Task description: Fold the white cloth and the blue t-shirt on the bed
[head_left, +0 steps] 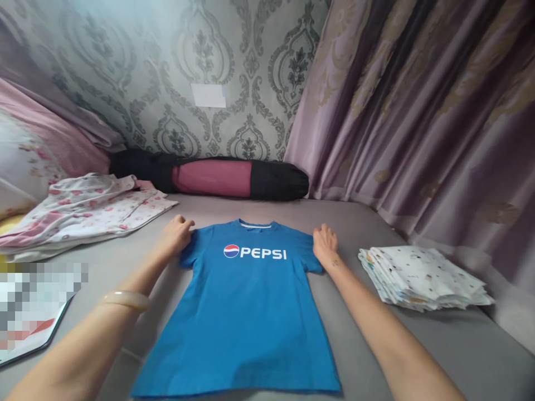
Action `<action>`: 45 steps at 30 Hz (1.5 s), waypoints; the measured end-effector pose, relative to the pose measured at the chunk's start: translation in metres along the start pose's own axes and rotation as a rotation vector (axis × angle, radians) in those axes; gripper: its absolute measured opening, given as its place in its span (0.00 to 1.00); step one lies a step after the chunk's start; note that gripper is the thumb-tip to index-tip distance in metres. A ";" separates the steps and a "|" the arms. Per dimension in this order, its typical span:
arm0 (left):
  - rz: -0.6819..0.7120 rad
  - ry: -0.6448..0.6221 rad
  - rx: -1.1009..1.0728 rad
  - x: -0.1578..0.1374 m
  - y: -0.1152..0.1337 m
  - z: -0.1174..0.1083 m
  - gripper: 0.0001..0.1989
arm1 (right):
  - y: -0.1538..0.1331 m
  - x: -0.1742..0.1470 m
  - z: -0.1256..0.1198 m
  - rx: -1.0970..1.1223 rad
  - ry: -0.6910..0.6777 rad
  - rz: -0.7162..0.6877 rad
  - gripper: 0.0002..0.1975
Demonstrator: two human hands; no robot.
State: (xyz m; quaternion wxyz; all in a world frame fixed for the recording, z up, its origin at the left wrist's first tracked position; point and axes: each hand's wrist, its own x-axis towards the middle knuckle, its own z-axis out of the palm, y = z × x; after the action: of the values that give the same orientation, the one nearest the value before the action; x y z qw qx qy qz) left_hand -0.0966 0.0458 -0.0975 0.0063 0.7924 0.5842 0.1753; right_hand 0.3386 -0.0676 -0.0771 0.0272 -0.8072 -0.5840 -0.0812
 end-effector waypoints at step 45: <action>-0.565 -0.389 -0.846 -0.252 0.084 -0.111 0.39 | 0.023 -0.206 -0.051 0.932 -0.664 -0.165 0.22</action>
State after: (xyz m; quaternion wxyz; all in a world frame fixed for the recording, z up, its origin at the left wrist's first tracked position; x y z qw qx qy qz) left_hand -0.1150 -0.2367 -0.0436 0.4794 0.5509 0.6409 0.2366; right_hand 0.2929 -0.2755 -0.0593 0.1888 -0.6439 -0.5965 0.4403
